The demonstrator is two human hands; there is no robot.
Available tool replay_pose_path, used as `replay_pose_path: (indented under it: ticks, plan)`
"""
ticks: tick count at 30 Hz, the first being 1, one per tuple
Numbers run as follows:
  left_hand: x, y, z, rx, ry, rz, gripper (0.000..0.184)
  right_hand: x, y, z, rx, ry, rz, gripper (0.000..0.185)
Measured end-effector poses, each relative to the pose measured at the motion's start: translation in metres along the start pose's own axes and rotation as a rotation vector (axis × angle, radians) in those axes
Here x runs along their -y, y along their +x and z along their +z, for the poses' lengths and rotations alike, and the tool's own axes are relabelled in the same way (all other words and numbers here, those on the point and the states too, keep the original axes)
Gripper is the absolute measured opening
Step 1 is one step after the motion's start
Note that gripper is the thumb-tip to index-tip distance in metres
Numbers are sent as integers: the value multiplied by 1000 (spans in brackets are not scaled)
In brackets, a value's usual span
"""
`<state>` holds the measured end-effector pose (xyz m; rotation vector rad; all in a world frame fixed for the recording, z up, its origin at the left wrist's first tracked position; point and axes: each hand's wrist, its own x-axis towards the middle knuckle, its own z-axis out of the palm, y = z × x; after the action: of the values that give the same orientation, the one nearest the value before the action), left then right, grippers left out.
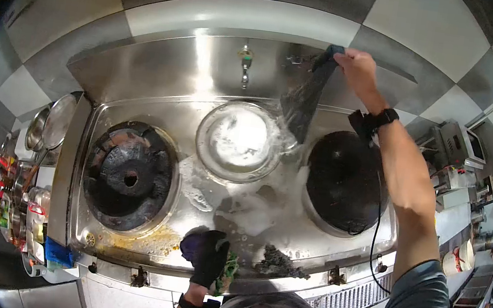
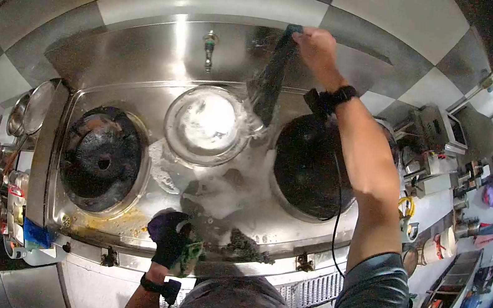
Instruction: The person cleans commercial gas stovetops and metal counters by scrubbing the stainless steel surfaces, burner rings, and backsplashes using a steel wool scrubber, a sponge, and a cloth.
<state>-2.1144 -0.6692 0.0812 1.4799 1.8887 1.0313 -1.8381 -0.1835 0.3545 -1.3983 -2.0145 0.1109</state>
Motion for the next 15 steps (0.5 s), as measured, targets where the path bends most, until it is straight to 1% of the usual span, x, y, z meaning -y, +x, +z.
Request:
replay_pose_path:
  ticks: [1, 3, 5, 6, 8, 9, 11, 13, 15]
  plan:
    - [-14, 4, 0, 7, -1, 4, 28, -9, 6, -9, -4, 84, 111, 35]
    - [-39, 16, 4, 52, 122, 11, 24, -32, 20, -22, -59, 38, 122, 37]
    - [-38, 15, 30, 20, 144, 39, 22, -58, 33, -35, -133, 332, 233, 30]
    - [-46, 15, 40, -11, 74, 31, 21, -72, 37, -43, -139, 328, 238, 30]
    - [-63, 14, 61, -73, -36, 10, 20, -101, 41, -57, -166, 489, 338, 33]
    - [-67, 13, 71, -65, -37, 16, 20, -118, 43, -64, -173, 484, 344, 33]
    - [-72, 11, 90, -32, 32, 67, 20, -154, 40, -76, -239, 690, 443, 31]
    - [-80, 8, 107, -13, 21, 60, 20, -195, 37, -89, -231, 707, 436, 31]
    - [-86, 7, 122, -18, -99, 22, 23, -231, 32, -98, -220, 729, 429, 30]
